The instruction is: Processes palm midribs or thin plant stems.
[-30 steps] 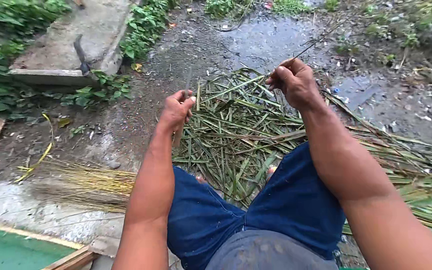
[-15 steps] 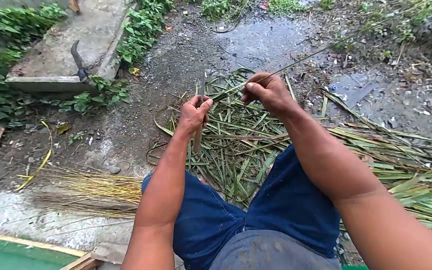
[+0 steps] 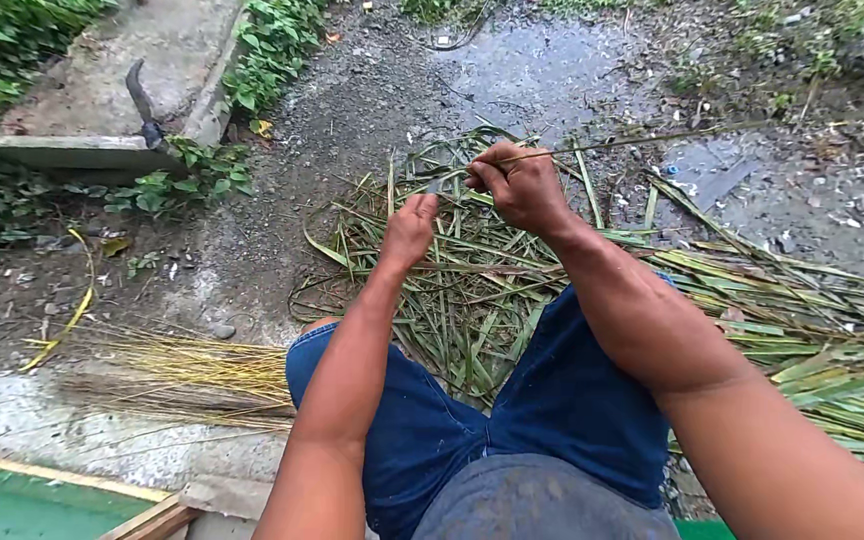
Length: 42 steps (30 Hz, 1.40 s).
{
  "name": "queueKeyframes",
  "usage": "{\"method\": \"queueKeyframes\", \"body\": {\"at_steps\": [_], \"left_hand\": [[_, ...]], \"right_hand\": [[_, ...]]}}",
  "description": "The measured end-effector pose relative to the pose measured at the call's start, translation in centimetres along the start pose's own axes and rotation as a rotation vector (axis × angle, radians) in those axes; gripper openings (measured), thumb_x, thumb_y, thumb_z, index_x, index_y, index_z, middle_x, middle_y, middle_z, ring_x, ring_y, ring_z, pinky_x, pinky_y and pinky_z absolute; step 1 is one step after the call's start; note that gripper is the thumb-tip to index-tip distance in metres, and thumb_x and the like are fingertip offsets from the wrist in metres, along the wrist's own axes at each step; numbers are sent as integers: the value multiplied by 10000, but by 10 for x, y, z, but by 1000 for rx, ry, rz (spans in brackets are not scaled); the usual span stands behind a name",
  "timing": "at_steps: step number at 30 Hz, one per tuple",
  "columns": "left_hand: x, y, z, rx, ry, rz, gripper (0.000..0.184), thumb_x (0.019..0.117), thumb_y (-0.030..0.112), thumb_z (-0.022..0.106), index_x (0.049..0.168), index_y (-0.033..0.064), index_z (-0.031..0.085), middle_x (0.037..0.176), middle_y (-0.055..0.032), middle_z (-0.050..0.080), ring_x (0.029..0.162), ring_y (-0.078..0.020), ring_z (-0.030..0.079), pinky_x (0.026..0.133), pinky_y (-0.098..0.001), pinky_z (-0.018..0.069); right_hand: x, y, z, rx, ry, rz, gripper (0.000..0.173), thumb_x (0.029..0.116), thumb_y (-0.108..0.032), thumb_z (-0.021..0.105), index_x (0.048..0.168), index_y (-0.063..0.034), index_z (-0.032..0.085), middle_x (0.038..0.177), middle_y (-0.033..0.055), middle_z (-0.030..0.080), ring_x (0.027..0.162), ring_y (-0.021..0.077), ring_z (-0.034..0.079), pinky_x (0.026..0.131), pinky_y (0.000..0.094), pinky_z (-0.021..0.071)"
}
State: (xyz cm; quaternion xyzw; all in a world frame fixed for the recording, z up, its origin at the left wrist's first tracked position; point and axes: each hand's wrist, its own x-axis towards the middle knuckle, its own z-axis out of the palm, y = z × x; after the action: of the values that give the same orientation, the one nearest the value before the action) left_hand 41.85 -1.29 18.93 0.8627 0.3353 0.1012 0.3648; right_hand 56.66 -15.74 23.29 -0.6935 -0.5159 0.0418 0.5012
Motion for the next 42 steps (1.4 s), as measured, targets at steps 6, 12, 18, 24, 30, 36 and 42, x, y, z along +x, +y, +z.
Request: {"method": "queueKeyframes", "body": {"at_steps": [6, 12, 18, 24, 30, 36, 42], "left_hand": [[28, -48, 8, -53, -77, -407, 593, 1111, 519, 260, 1263, 52, 592, 917, -203, 624, 677, -312, 621, 647, -505, 542], [-4, 4, 3, -333, -32, -152, 542, 1124, 464, 262, 1375, 91, 563, 777, -91, 559, 522, -189, 546, 510, -378, 537], [-4, 2, 2, -158, -1, -19, 538, 1123, 434, 281, 1311, 65, 623, 841, -141, 629, 636, -256, 602, 628, -478, 543], [15, -33, -5, -422, 22, -367, 584, 1111, 533, 238, 1343, 110, 568, 756, -72, 559, 505, -185, 535, 469, -363, 515], [-22, 13, -10, -290, 49, 83, 479, 1128, 374, 315, 1309, 46, 613, 789, -75, 592, 550, -176, 547, 539, -378, 523], [-13, -5, -13, -240, 46, -13, 524, 1123, 442, 295, 1322, 85, 623, 811, -117, 610, 572, -222, 565, 572, -435, 535], [-13, -7, -16, -308, 20, -73, 528, 1122, 444, 285, 1344, 85, 603, 757, -79, 578, 528, -193, 538, 522, -395, 526]], "right_hand": [[4, -1, -24, 40, 58, 41, 185, 1042, -106, 541, 1050, 4, 688, 941, 76, 759, 824, 106, 751, 814, 308, 636], [2, 8, -17, 78, 9, 66, 189, 1042, -108, 560, 1094, 6, 702, 981, 85, 756, 853, 97, 741, 844, 294, 620], [-1, 4, 1, 60, -1, -175, 177, 1016, -72, 587, 1060, 20, 731, 955, 90, 759, 861, 109, 735, 857, 301, 613], [-2, 4, -16, 122, 19, -70, 186, 1040, -71, 550, 1105, 19, 699, 1013, 86, 752, 913, 102, 744, 894, 301, 621], [3, 2, 2, 188, -43, -84, 197, 1038, -63, 552, 1131, 33, 697, 1039, 101, 750, 917, 116, 745, 886, 311, 628], [4, 0, 12, 204, -50, -137, 190, 1031, -48, 560, 1120, 41, 704, 1055, 108, 756, 929, 119, 751, 895, 307, 629], [3, -3, 12, 236, -51, -144, 183, 1030, -47, 565, 1110, 39, 705, 1016, 92, 762, 907, 118, 752, 882, 311, 633]]}}
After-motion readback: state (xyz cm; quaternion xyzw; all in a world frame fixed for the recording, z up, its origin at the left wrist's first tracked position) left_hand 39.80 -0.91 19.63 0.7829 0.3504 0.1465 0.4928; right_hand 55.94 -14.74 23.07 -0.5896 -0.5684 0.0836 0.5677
